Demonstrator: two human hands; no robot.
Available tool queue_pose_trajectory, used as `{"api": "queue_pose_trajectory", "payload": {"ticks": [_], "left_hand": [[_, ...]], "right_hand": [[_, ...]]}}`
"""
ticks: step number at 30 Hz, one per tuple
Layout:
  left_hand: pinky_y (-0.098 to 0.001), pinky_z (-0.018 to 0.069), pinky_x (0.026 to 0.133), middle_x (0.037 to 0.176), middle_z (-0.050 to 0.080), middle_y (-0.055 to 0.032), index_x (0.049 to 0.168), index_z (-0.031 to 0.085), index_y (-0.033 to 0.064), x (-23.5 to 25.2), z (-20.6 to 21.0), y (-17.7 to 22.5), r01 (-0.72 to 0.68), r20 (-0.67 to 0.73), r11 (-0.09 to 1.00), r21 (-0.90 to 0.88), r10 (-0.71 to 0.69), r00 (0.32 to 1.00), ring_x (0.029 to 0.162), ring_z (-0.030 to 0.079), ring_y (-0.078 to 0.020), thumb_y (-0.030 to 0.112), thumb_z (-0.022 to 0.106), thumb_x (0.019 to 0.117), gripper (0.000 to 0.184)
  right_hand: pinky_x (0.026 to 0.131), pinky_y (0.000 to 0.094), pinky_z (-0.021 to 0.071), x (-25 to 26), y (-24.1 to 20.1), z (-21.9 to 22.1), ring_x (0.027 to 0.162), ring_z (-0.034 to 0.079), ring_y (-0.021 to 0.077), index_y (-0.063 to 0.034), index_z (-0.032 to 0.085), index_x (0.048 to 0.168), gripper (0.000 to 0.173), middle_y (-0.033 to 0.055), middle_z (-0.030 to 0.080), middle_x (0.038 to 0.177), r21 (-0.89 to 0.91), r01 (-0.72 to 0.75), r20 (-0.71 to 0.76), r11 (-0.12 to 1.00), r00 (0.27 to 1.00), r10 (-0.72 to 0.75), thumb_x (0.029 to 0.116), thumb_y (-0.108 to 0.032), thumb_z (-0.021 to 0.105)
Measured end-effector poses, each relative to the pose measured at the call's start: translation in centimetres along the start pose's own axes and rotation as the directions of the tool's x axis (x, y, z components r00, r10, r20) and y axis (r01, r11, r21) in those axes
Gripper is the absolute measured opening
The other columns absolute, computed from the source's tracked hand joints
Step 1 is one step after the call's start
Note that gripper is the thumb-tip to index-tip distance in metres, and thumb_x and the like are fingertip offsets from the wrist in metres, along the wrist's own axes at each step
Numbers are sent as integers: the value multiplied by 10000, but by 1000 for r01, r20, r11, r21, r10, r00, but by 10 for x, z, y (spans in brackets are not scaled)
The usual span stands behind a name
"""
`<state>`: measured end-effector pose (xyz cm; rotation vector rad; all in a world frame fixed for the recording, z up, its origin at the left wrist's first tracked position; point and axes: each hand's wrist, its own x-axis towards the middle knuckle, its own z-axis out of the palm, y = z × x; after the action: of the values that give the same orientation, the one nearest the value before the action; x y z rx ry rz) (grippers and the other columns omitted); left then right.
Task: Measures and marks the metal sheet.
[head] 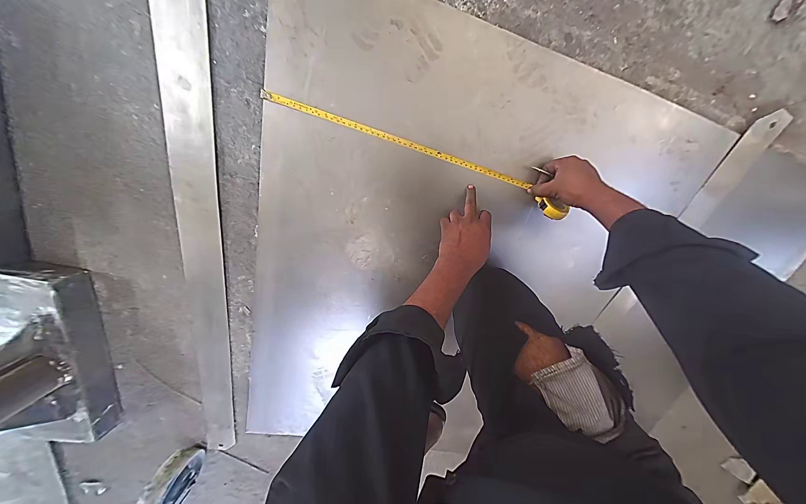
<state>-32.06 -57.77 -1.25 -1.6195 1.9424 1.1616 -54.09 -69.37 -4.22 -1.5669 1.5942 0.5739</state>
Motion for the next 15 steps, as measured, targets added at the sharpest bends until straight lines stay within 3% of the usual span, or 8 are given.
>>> {"api": "queue_pose_trajectory", "payload": {"ticks": [6,9,10,12,13,15], "left_hand": [[-599,533,888,1741,-23,-124,1329,635,56,1,-5,-3,-3,100,1000,-12,4,995,1200,603,-437,245,657,985,393],[-588,544,911,1748,-13,-69,1329,637,77,1,1,-11,-1,87,996,-87,9,996,1231,607,-398,272,685,968,413],[-571,543,942,1750,21,-46,1350,626,91,1,2,-15,4,69,989,-145,6,998,1265,598,-376,280,672,976,421],[-538,520,1028,1721,212,-40,1339,636,78,-7,3,-24,8,-27,934,-357,-18,999,1336,566,-337,273,681,986,405],[-524,504,1062,1677,322,-64,1343,629,59,-13,2,-28,13,-61,866,-500,-50,997,1354,555,-316,259,679,996,403],[-491,542,1002,1506,528,-146,1393,584,12,-28,0,-36,51,-61,619,-784,-159,985,1209,645,-296,256,644,1030,442]], "right_hand": [[751,620,480,-2,-4,-1,858,660,367,-65,716,891,351,171,689,868,-8,-11,0,1000,1000,11,893,-408,793],[738,622,476,-1,-2,1,841,655,362,-63,708,869,340,170,682,852,6,4,-10,1000,1000,-4,891,-390,797],[730,620,472,-1,-1,1,831,651,361,-62,702,859,333,168,676,842,16,14,-13,1000,1000,-14,892,-380,796],[725,621,478,-4,0,2,813,654,362,-63,710,872,307,165,679,829,39,57,-7,998,998,-57,903,-358,789],[726,614,486,-9,0,4,798,660,348,-65,722,889,275,156,687,821,62,91,5,994,996,-92,913,-332,783],[746,569,513,-26,-10,11,773,670,289,-63,750,940,218,129,707,823,160,168,59,973,982,-180,926,-278,783]]}}
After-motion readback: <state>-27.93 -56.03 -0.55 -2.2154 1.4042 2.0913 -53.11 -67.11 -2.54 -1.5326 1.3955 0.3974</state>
